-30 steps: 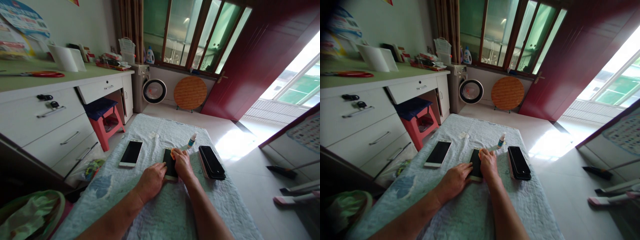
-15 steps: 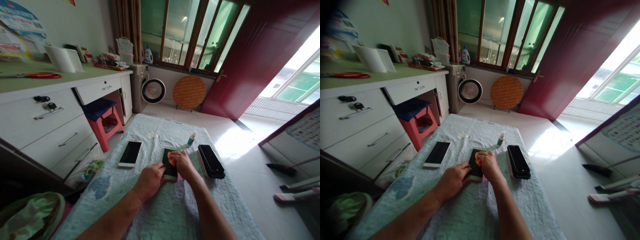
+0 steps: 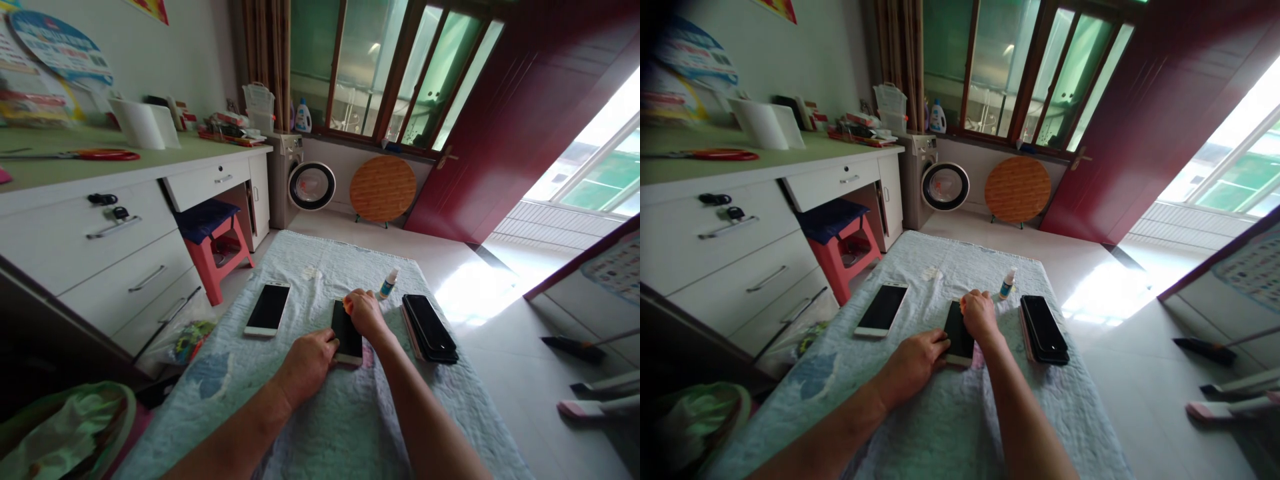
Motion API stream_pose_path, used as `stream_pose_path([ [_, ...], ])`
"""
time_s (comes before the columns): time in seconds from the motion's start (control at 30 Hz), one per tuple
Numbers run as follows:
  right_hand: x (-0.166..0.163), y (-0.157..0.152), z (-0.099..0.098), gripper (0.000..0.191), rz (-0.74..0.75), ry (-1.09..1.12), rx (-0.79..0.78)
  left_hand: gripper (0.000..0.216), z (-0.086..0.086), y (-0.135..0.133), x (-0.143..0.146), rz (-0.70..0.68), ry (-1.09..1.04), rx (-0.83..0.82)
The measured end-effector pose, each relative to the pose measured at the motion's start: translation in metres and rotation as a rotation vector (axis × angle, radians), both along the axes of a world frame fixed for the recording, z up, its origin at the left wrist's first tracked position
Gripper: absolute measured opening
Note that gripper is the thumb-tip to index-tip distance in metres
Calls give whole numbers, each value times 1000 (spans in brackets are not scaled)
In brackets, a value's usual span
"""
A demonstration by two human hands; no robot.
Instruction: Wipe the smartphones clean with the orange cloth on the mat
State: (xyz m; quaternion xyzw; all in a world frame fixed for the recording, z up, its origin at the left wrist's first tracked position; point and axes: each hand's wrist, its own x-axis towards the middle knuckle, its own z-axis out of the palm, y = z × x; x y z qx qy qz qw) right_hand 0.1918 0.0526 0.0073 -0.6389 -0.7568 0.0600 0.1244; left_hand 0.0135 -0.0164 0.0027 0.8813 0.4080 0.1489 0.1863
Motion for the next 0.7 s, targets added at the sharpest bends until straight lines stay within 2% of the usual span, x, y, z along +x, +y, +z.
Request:
stream_pose_path([
  [0.17, -27, 15, 5, 24, 48, -44, -36, 23, 3, 0, 0, 8, 33, -1],
  [0.3, -33, 19, 2, 23, 40, -66, -59, 21, 4, -2, 2, 48, 42, -9],
  [0.47, -13, 17, 1, 28, -25, -81, -87, 17, 4, -8, 7, 110, 68, 2],
  [0.7, 19, 5, 6, 32, -115, -134, -101, 15, 5, -10, 9, 86, 71, 30],
])
